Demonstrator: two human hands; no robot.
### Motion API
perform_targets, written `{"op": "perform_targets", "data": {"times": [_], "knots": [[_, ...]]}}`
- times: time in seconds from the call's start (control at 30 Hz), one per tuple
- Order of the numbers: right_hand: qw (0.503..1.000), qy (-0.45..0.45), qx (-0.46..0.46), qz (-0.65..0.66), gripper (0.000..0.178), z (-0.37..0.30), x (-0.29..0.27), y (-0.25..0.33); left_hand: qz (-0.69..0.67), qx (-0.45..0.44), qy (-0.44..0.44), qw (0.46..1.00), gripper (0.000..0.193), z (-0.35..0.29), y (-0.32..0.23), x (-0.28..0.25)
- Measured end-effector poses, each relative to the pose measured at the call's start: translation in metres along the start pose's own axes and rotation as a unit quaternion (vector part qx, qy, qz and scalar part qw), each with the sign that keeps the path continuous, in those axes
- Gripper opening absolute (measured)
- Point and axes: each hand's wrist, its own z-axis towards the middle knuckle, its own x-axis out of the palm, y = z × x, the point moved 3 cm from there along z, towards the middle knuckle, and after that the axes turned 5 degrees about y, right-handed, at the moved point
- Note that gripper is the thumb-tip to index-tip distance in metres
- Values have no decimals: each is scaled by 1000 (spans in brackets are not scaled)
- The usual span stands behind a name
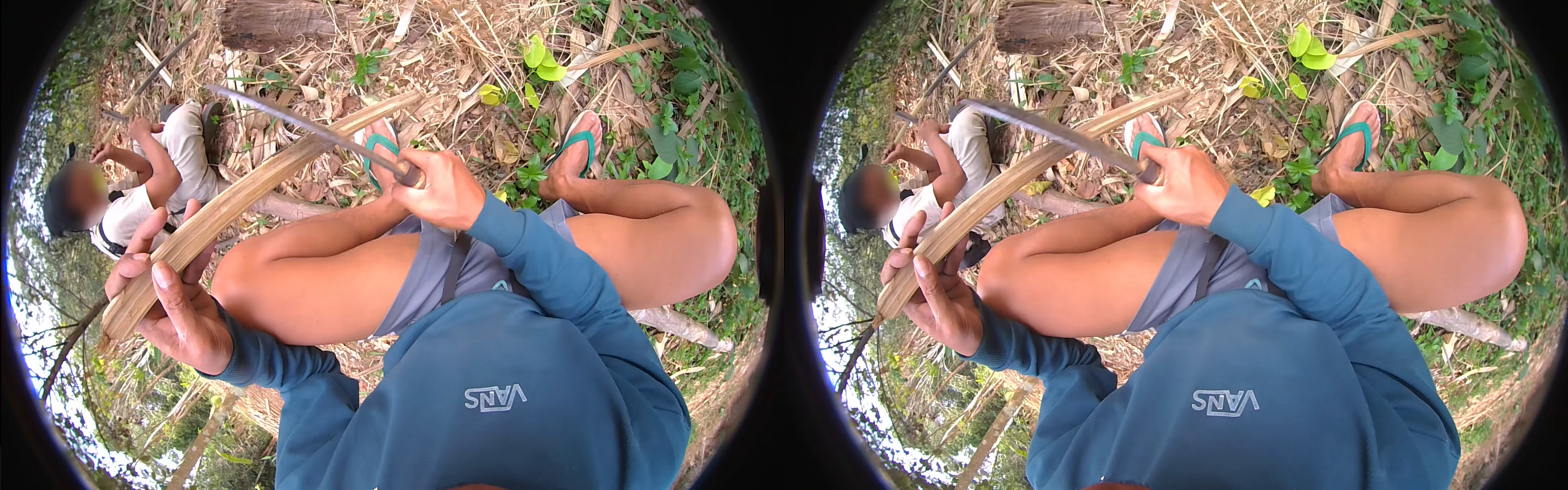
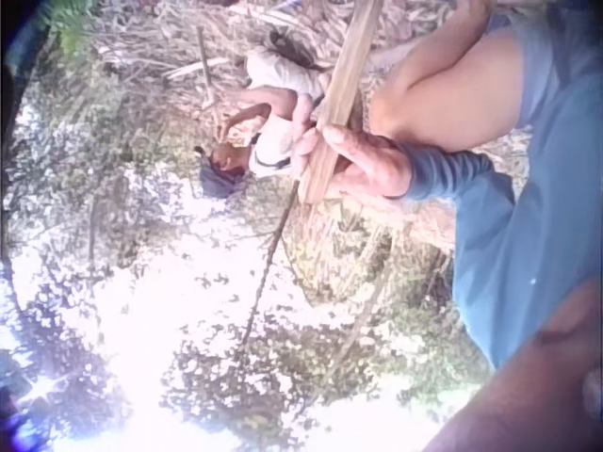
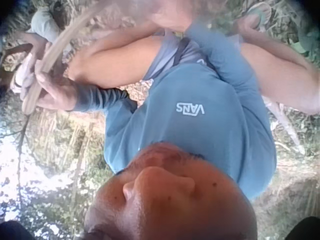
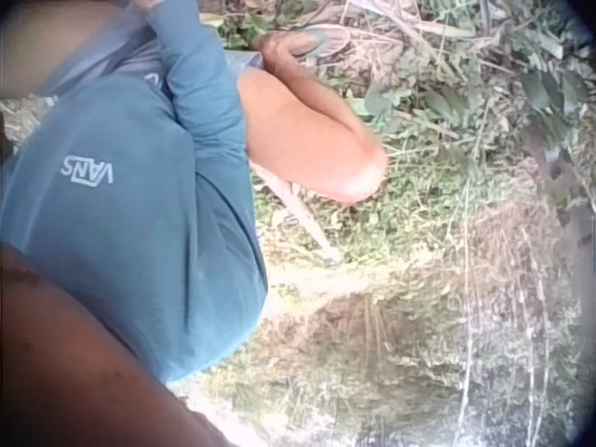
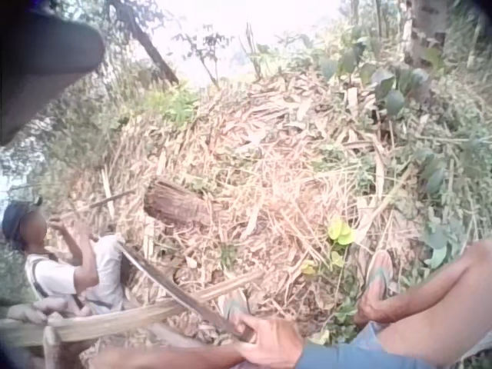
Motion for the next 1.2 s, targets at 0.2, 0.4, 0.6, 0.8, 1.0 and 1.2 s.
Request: {"op": "perform_targets", "data": {"times": [0.2, 0.4, 0.6, 0.8, 1.0, 1.2], "knots": [[1000, -6, -13, 22, 24, 2, 7, 15, -4, 3, 9, 1000, 18, 2, -7, 4], [997, -20, -70, 22, 20, -19, 0, 37, -8, 42, 27, 999, 15, -6, -7, 9], [999, -16, 30, 18, 23, -5, -4, 10, 33, 20, 22, 999, 15, 4, -14, 16], [995, -39, -91, 11, 22, -18, -5, 36, 10, 59, 40, 997, 13, -3, -15, 19], [999, -36, -19, 8, 21, -7, -3, 16, 7, 45, 40, 998, 13, 3, -10, 11], [997, -55, -60, -13, 22, -6, -5, 22, 18, 72, 28, 997, 12, -1, -10, 18]]}}
